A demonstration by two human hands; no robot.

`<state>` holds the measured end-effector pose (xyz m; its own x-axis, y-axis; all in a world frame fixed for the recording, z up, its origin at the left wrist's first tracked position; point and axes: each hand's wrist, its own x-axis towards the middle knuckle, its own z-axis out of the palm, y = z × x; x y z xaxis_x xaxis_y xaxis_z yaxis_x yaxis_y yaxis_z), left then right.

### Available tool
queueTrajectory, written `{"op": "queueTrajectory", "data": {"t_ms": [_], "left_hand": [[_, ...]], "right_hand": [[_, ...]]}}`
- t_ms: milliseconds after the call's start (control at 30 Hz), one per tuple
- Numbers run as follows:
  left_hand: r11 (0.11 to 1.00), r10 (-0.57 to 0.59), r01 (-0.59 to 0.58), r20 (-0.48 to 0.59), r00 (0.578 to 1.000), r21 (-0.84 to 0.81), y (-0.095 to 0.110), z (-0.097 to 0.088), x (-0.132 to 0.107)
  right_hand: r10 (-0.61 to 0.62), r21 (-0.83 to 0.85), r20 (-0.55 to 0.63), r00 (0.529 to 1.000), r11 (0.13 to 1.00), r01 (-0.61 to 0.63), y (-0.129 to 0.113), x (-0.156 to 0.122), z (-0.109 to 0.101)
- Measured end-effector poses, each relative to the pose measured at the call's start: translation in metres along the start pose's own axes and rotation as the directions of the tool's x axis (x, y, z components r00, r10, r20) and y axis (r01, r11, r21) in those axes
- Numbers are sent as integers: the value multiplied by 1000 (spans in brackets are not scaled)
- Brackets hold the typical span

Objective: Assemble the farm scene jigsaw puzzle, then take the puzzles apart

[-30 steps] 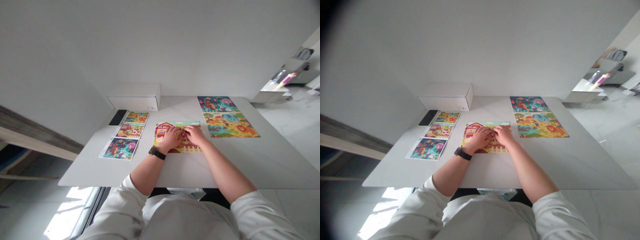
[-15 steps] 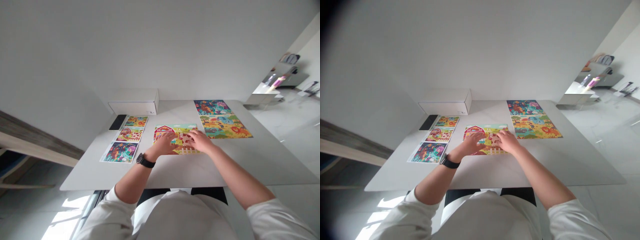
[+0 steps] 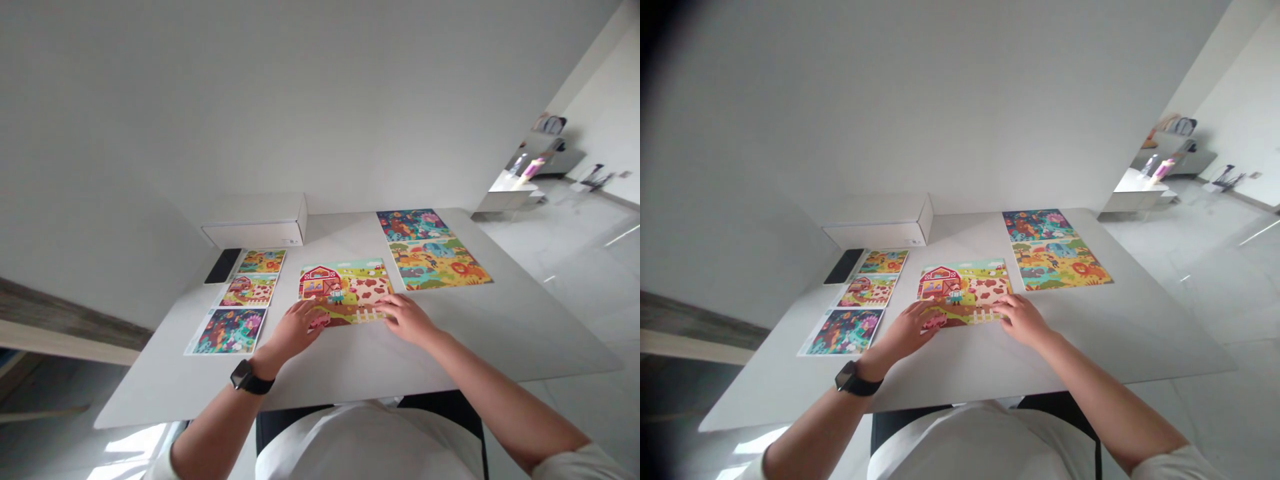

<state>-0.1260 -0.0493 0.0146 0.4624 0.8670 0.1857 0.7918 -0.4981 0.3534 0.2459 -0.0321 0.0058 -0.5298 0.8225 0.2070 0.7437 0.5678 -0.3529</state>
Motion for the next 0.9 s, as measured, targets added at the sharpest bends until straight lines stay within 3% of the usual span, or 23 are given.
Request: {"op": "queueTrajectory", "data": {"t_ms": [267, 533, 700, 900], "left_hand": [[983, -92, 90, 5, 996, 159, -11, 2, 60], [983, -127, 129, -24, 992, 128, -30, 11, 135], [983, -127, 122, 36, 991, 134, -37, 15, 173], [994, -90, 86, 56, 994, 65, -47, 21, 189]], "right_hand": [[64, -94, 6, 998, 994, -64, 27, 59, 1], [276, -179, -5, 961, 946, -272, 45, 126, -4], [381, -217, -1, 925, 902, -372, 58, 142, -9], [407, -207, -33, 913, 890, -405, 65, 142, -9]]}}
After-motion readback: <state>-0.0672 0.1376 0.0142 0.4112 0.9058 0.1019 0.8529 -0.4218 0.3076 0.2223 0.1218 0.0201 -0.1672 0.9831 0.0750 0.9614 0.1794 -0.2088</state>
